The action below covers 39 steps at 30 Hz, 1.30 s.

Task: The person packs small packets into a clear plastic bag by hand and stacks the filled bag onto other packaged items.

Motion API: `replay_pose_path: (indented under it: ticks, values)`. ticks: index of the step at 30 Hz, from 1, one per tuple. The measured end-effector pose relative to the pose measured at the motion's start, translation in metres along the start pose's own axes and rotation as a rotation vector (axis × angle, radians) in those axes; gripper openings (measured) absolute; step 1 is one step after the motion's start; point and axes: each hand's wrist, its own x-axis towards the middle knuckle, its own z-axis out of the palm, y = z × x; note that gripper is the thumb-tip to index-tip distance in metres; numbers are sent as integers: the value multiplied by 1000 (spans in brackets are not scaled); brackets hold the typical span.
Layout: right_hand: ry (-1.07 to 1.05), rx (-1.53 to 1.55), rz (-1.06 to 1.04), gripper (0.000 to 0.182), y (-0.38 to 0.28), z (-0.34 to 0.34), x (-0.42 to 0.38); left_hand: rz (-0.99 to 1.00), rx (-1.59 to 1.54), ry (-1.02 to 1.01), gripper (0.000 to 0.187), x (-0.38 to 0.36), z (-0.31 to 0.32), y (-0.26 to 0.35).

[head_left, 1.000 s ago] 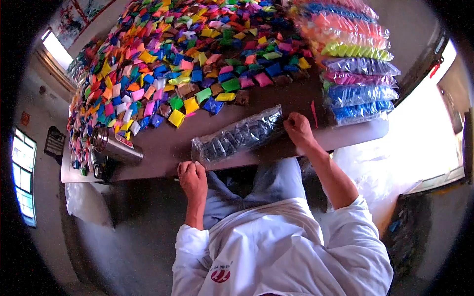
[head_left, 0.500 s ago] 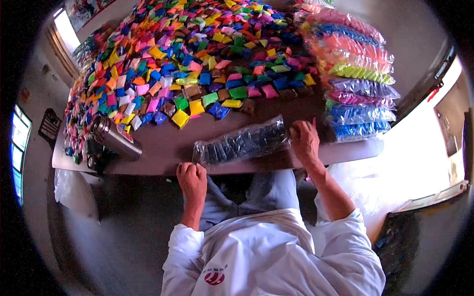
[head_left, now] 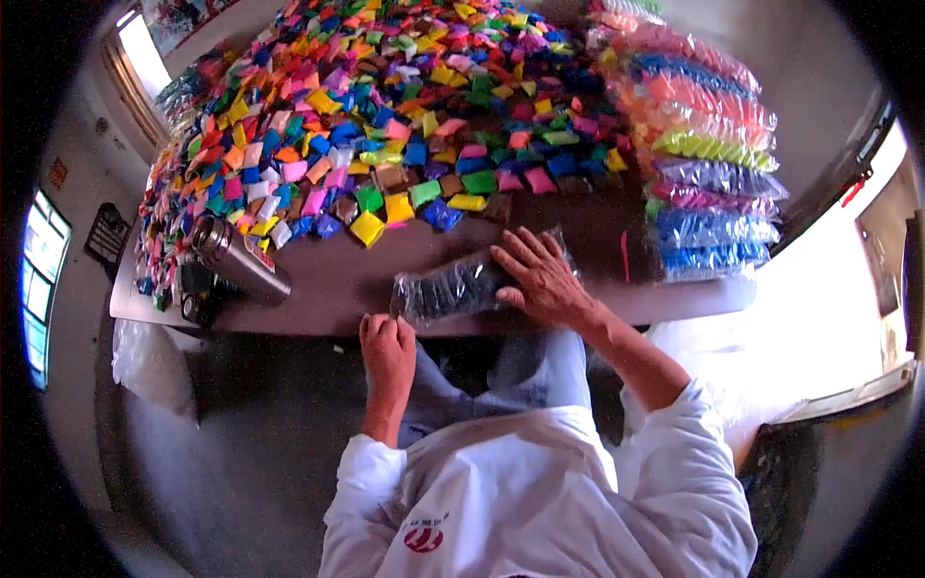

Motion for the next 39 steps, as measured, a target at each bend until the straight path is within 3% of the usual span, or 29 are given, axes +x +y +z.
replay_pose_path:
  ticks: [4, 7, 13, 21, 24, 27, 28, 30, 31, 32, 35, 37, 39]
  values:
    - [46, -65, -36, 73, -21, -10, 8, 12, -7, 21, 19, -3, 7, -5]
    - [-63, -3, -106, 75, -34, 14, 4, 8, 16, 44, 19, -4, 7, -4]
    - [-23, -71, -119, 58, -30, 23, 4, 0, -1, 6, 21, 1, -2, 0]
    - [89, -138, -116, 48, -10, 28, 11, -55, -95, 9, 23, -6, 1, -12]
    - [141, 26, -51, 39, 3, -5, 23, 49, -97, 77, 22, -5, 4, -19]
    - [-242, 271, 298, 38, 16, -41, 39, -95, -78, 33, 22, 0, 5, -15]
    - [-241, 272, 306, 38, 25, -44, 45, -135, -50, -30, 23, 4, 2, -13]
    - [-454, 356, 253, 39, 46, -48, 55, -107, 36, -27, 26, 15, 0, -10]
    - [-354, 403, 13, 32, 62, -34, 59, -158, 55, -117, 27, 20, 0, -13]
    - [-354, 408, 20, 32, 78, -20, 60, -209, 75, -208, 29, 25, 0, -14]
    - [-504, 412, 60, 29, 89, -9, 70, -219, 31, -223, 32, 38, 2, -15]
    - [-280, 187, 23, 28, 95, -5, 74, -219, 27, -257, 33, 46, 3, -18]
    - [-278, 161, 92, 29, 93, -2, 75, -216, 20, -293, 33, 53, 4, -21]
